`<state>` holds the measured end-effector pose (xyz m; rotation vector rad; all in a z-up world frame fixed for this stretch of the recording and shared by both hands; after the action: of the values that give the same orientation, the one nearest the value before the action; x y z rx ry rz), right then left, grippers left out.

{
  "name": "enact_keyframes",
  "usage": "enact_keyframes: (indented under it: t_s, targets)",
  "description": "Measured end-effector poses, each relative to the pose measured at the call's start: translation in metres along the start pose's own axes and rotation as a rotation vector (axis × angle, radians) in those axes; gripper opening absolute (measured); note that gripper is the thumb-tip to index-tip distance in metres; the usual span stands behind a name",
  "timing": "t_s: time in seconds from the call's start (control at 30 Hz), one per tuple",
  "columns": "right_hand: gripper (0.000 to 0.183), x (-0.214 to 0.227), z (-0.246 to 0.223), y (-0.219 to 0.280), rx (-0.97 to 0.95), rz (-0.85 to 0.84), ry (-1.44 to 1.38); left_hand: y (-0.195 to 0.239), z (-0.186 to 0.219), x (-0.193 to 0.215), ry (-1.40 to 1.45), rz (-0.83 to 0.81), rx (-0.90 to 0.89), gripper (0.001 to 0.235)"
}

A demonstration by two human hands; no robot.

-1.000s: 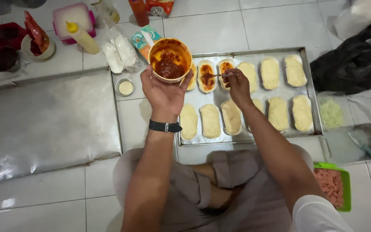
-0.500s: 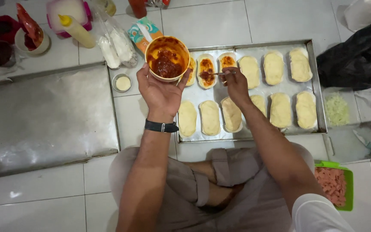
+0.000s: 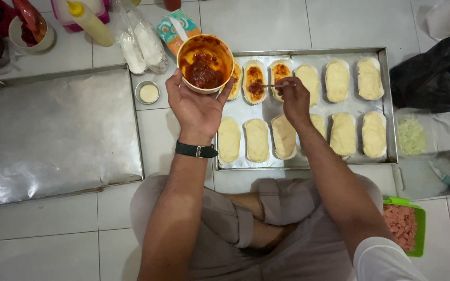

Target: Apply sauce to individual pieces of dough arranged in molds on a baking tray.

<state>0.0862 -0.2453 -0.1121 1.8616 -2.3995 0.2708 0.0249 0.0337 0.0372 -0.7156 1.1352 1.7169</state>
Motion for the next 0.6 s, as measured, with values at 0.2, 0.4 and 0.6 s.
enact_keyframes:
  t_s: [0.2,0.4,0.6]
  targets:
    - [0.017,0.0,0.019,0.0,0.038,-0.06,-0.077,-0.005,0.001,0.005,0.019,-0.028,0.025,0.069]
    - [0.016,0.01,-0.001,0.0,0.046,-0.011,0.074,-0.007,0.0,0.006,0.027,-0.029,0.034,0.066]
    - [0.015,0.016,0.012,-0.007,0.155,-0.061,0.017,-0.008,-0.001,0.006,0.008,-0.013,0.032,0.064]
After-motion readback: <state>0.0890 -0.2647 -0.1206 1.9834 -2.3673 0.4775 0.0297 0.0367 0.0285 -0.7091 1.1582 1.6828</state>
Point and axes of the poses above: each hand's wrist, its own y-axis away from the middle knuckle, its own x-axis out of the back of the hand, z = x × y, the point moved 8 cm from there along -y, towards the middle knuckle, and after that the axes turned 8 degrees about z, right-handed, at the moved point
